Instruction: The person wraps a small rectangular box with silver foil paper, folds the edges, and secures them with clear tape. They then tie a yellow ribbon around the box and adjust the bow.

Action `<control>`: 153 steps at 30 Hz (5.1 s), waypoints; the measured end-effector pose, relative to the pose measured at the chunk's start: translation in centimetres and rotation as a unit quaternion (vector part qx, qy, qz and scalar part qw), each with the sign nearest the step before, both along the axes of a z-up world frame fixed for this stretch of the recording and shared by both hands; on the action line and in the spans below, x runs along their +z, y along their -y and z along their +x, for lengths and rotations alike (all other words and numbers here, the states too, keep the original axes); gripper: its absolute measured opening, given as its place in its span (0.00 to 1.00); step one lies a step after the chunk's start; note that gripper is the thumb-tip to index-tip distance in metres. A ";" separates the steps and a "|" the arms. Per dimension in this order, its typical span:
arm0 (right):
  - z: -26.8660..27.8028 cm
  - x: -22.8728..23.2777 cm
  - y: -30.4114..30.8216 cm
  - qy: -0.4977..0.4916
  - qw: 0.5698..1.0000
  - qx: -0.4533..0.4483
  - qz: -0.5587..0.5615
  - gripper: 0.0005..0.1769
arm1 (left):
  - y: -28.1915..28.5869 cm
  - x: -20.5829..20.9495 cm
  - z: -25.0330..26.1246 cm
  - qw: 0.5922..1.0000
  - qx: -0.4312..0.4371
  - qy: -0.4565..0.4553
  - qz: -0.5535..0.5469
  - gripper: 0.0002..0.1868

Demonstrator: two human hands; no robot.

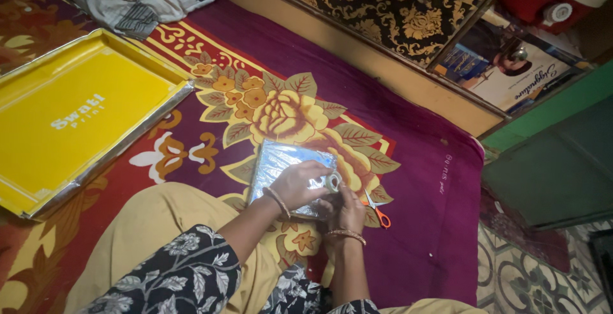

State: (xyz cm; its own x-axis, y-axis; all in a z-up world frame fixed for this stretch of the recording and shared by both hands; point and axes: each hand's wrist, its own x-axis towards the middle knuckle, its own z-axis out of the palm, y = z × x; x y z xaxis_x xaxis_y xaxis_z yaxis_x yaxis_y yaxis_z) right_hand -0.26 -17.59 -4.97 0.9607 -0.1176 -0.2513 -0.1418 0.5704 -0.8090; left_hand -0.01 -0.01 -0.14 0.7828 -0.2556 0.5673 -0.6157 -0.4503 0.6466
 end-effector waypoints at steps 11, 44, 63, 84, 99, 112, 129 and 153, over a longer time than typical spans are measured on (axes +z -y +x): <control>0.1 0.5 0.4 -0.008 1.000 0.010 -0.013 0.14 | -0.1 -2.0 0.9 0.999 -0.040 -0.026 -0.025 0.19; -1.3 1.1 -1.6 0.201 0.925 0.014 -0.323 0.15 | 0.5 -3.1 2.0 0.851 -0.013 -0.432 -0.299 0.20; -1.5 1.6 -0.8 0.104 0.970 0.071 -0.209 0.12 | -0.9 -3.3 2.5 0.820 -0.056 -0.484 -0.301 0.13; 4.4 -5.9 4.4 -0.042 0.894 -0.199 -0.400 0.21 | -2.6 -3.5 2.1 0.886 0.405 -0.218 -0.063 0.22; -0.5 -0.4 -3.2 0.280 0.724 -0.044 -0.628 0.18 | -7.7 -4.1 9.8 0.860 0.306 -0.383 0.143 0.25; -5.8 3.3 -7.6 0.306 0.568 0.162 -0.746 0.54 | -8.6 -4.2 8.9 0.932 0.192 -0.301 0.067 0.17; -4.2 3.3 -3.7 0.389 0.625 0.063 -0.674 0.47 | -10.0 3.3 9.5 0.912 0.105 -0.389 -0.075 0.37; 1.9 10.7 1.0 -0.037 0.992 0.096 -0.073 0.38 | -5.7 -1.3 7.2 0.886 0.032 -0.351 -0.300 0.27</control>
State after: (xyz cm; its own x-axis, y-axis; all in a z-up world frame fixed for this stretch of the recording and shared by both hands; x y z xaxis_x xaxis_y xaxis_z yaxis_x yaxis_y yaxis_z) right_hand 1.68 -18.62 5.77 0.9483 0.0256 -0.3162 -0.2992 0.4036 -0.8646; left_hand 7.15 5.70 -1.43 0.9988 -0.0156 -0.0472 0.0484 0.0851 0.9952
